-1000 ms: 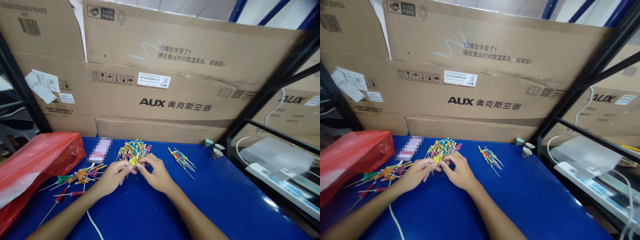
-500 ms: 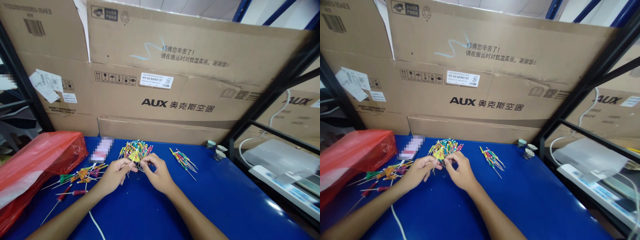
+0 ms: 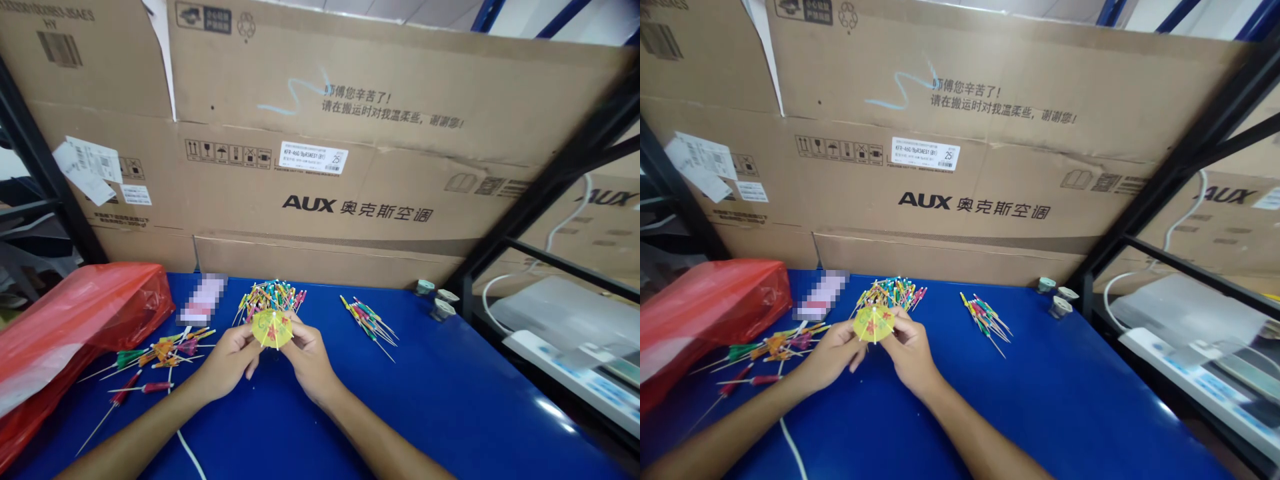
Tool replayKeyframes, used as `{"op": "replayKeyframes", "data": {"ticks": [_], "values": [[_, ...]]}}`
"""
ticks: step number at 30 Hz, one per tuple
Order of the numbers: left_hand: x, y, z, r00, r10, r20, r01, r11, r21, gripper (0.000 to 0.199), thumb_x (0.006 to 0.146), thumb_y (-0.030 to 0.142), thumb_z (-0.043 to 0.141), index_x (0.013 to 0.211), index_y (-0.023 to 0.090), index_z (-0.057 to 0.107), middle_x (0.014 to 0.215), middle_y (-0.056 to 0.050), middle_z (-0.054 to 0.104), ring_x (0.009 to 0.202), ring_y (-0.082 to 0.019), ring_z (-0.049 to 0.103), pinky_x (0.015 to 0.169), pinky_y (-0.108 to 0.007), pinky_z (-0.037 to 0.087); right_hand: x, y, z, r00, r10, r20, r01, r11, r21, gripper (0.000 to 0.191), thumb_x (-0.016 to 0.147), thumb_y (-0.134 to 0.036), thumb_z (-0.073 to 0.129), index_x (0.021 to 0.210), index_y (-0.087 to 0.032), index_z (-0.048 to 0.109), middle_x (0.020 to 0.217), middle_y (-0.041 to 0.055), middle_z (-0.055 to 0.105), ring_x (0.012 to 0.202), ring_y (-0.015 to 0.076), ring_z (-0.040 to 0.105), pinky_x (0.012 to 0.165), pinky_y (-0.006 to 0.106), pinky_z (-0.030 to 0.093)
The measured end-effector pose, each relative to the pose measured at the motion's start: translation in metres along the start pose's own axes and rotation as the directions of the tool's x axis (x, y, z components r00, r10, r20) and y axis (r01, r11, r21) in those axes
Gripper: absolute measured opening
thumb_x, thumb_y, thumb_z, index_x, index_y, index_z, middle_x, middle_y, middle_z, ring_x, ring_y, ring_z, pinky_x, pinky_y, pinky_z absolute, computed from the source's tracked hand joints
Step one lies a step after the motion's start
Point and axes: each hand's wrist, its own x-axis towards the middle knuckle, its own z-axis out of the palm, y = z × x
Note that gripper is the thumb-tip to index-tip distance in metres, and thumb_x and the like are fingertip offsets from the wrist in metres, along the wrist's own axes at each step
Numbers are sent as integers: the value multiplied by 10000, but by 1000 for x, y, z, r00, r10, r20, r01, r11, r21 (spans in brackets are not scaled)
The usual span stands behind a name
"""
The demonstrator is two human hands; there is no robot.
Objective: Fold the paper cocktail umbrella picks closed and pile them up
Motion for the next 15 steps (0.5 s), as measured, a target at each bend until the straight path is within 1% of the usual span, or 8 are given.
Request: {"op": "replayKeyframes", "data": {"ticks": [2,4,6,9,11,13,15], "values": [[-1,-1,1,1000,-4,22,4,1000,14,212,893,317,588,749,161,591,443,67,499,360,-85,437,456,-207,345,-1,1,1,999,16,-44,-13,997,71,196,856,-395,702,959,-245,774,1001,71,634,981,237,583,886,380,495],[-2,-2,2,999,-12,32,11,1000,23,207,884,286,584,717,165,578,441,67,495,362,-84,432,459,-205,346,-2,2,1,996,18,-83,-9,994,113,175,810,-384,752,923,-253,784,1015,69,635,1000,244,579,905,387,491],[-1,-4,3,999,-17,37,16,1000,26,184,876,284,594,738,163,588,446,69,499,366,-85,429,456,-201,339,-3,1,1,994,13,-111,1,991,131,159,779,-371,781,890,-258,791,1022,69,636,1008,248,575,910,388,491],[0,-4,3,999,-22,41,21,999,27,215,895,341,590,798,151,622,452,67,497,370,-85,425,454,-199,339,-3,1,1,992,-5,-124,21,991,131,147,765,-351,794,878,-258,794,1031,68,643,989,243,577,900,380,498],[1,-3,3,998,-21,52,20,999,32,257,900,385,594,849,140,655,470,61,506,374,-81,418,453,-200,343,-2,0,0,991,-6,-131,23,991,131,154,771,-354,787,887,-253,791,1040,70,641,951,232,582,825,351,522],[1,0,3,998,-22,64,19,999,40,294,897,414,603,910,133,689,546,30,575,389,-74,421,445,-201,343,-1,0,-1,988,1,-156,21,990,141,173,786,-377,770,896,-244,784,1039,74,635,907,221,581,704,306,528],[1,3,3,997,-25,68,21,999,45,325,900,433,598,941,133,714,666,-17,659,403,-68,425,432,-203,338,-1,0,-2,984,0,-176,27,988,150,199,800,-404,752,906,-237,773,1022,77,624,869,210,575,621,277,510]]}}
